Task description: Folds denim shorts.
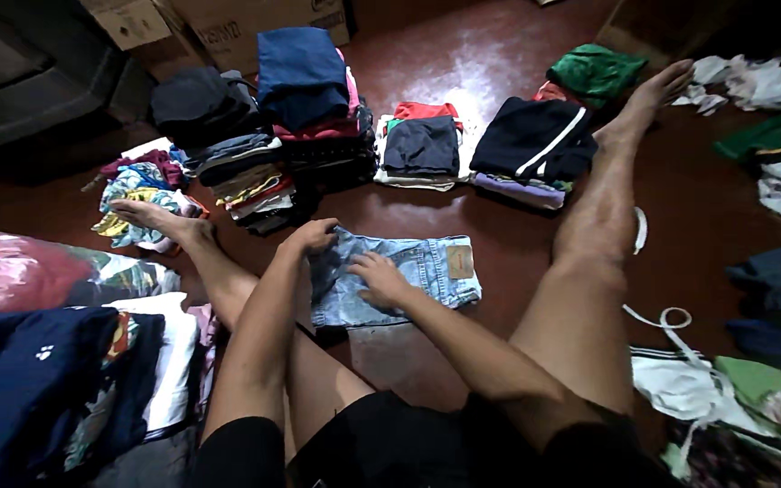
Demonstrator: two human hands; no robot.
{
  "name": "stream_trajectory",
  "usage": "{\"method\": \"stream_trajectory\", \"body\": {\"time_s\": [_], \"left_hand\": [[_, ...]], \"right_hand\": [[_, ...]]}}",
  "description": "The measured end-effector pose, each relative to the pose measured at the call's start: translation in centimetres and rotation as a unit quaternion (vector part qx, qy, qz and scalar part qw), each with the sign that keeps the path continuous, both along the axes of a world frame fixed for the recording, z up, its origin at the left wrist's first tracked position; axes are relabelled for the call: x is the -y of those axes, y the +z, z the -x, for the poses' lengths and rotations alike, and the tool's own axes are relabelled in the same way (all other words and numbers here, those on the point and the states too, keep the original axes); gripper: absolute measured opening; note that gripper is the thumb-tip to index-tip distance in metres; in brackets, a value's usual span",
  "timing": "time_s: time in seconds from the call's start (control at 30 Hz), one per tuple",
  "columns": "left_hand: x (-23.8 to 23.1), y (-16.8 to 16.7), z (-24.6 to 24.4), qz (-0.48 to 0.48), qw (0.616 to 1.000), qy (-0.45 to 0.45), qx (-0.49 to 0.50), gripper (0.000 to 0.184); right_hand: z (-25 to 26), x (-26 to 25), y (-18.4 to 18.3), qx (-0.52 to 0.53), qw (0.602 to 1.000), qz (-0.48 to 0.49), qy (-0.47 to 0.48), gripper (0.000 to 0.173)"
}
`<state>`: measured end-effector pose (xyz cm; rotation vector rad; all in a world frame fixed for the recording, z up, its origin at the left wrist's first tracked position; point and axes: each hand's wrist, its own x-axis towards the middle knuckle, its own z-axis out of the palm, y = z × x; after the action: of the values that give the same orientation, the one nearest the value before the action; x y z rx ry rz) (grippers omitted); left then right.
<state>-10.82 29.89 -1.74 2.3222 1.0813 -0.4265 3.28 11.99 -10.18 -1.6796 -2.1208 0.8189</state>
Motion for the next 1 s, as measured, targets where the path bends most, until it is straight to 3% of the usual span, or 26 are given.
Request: {"method": "stream_trajectory", "body": {"time_s": [0.07, 0.1, 0.17, 0.27, 0.33, 0.4, 0.5, 0.63, 0.73, 0.87, 0.93, 1.0], "left_hand": [[-0.4, -0.1, 0.1, -0.017, 1.000, -0.006, -0.006, 0.031], [-0.5, -0.2, 0.4, -0.014, 1.000, -0.008, -0.014, 0.033], [-0.1, -1.7, 1.6, 0.029, 0.999, -0.007, -0.018, 0.031], [2.8, -5.5, 2.9, 0.103, 0.993, 0.017, 0.057, 0.028], [4.6, -7.8, 3.3, 0.128, 0.985, 0.049, 0.105, 0.030], [6.0, -9.0, 3.6, 0.182, 0.970, 0.098, 0.130, 0.038], [6.7, -9.0, 3.8, 0.236, 0.945, 0.167, 0.152, 0.053], [7.0, -8.7, 3.6, 0.197, 0.968, 0.115, 0.104, 0.044], [7.6, -8.5, 3.1, 0.121, 0.989, 0.047, 0.075, 0.039], [9.5, -7.3, 2.4, 0.024, 0.999, 0.016, 0.039, 0.052], [10.1, -7.1, 2.7, 0.027, 0.999, 0.020, 0.032, 0.063], [10.5, -7.1, 3.1, 0.031, 0.998, 0.039, 0.027, 0.061]], "right_hand": [[2.1, -0.3, -1.9, 0.036, 0.996, 0.076, 0.024, 0.086], [2.5, 0.2, -2.7, 0.058, 0.993, 0.095, 0.049, 0.091], [1.9, 2.6, -3.7, 0.076, 0.987, 0.103, 0.093, 0.092], [-1.4, 6.6, -3.1, 0.096, 0.978, 0.135, 0.129, 0.090], [-3.1, 7.4, -1.7, 0.092, 0.982, 0.130, 0.106, 0.074], [-3.4, 7.4, -1.3, 0.055, 0.995, 0.059, 0.050, 0.043], [-1.6, 6.0, -1.6, 0.000, 1.000, -0.019, -0.001, 0.035], [2.2, 5.5, -4.2, 0.069, 0.997, 0.036, -0.005, 0.060], [3.2, 5.7, -4.0, 0.098, 0.992, 0.080, -0.002, 0.063], [2.5, 6.1, -3.8, 0.103, 0.992, 0.066, -0.021, 0.062], [2.4, 6.3, -4.2, 0.114, 0.991, 0.058, -0.027, 0.065], [2.6, 6.3, -4.5, 0.121, 0.990, 0.071, -0.026, 0.069]]}}
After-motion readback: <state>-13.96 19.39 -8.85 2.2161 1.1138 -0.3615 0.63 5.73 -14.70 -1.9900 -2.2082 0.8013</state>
